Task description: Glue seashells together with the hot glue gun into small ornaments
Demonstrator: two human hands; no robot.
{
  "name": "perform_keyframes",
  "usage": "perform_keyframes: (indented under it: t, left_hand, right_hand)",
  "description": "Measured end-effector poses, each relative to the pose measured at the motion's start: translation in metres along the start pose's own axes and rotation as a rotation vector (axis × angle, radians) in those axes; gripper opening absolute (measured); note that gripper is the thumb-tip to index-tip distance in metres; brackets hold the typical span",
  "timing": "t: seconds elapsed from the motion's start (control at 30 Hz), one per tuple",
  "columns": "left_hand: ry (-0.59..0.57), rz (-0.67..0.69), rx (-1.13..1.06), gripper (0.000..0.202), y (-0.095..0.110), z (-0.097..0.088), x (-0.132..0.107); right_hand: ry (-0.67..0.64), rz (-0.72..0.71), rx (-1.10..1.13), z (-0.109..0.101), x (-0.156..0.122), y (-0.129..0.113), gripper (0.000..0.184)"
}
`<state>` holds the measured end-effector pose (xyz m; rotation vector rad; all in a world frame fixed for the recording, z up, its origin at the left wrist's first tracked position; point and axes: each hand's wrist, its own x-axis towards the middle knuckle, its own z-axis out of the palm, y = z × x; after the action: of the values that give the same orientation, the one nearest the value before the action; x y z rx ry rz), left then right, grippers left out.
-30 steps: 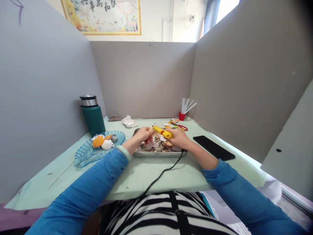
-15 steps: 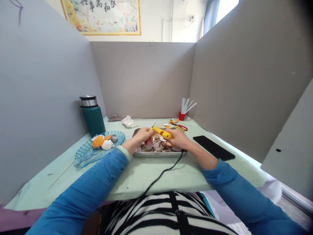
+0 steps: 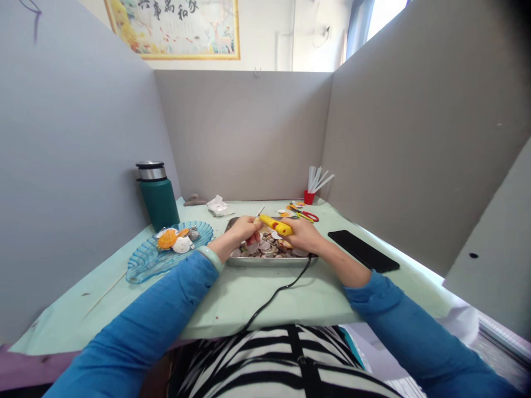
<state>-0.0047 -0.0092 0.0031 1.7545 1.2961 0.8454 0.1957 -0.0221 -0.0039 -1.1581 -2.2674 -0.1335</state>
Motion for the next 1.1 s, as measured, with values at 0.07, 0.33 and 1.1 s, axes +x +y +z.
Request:
perform_keyframes:
  t: [0.07, 0.33, 1.1]
  left_hand:
    - [-0.001, 0.001, 0.0, 0.015, 0.0001, 0.0, 0.0001]
    - [-0.001, 0.003, 0.007, 0.014, 0.0006, 0.0002, 0.0009]
    - [-0.023, 0.001, 0.02, 0.014, -0.0017, 0.0002, 0.0022]
  right_hand:
    - [0.005, -0.004, -0.001, 0.0008, 0.0, 0.0009, 0.017]
    - [-0.007, -0.014, 0.004, 0.0006, 0.0, 0.0026, 0.016]
    - [-0.017, 0.001, -0.024, 0.0002, -0.0001, 0.0008, 0.016]
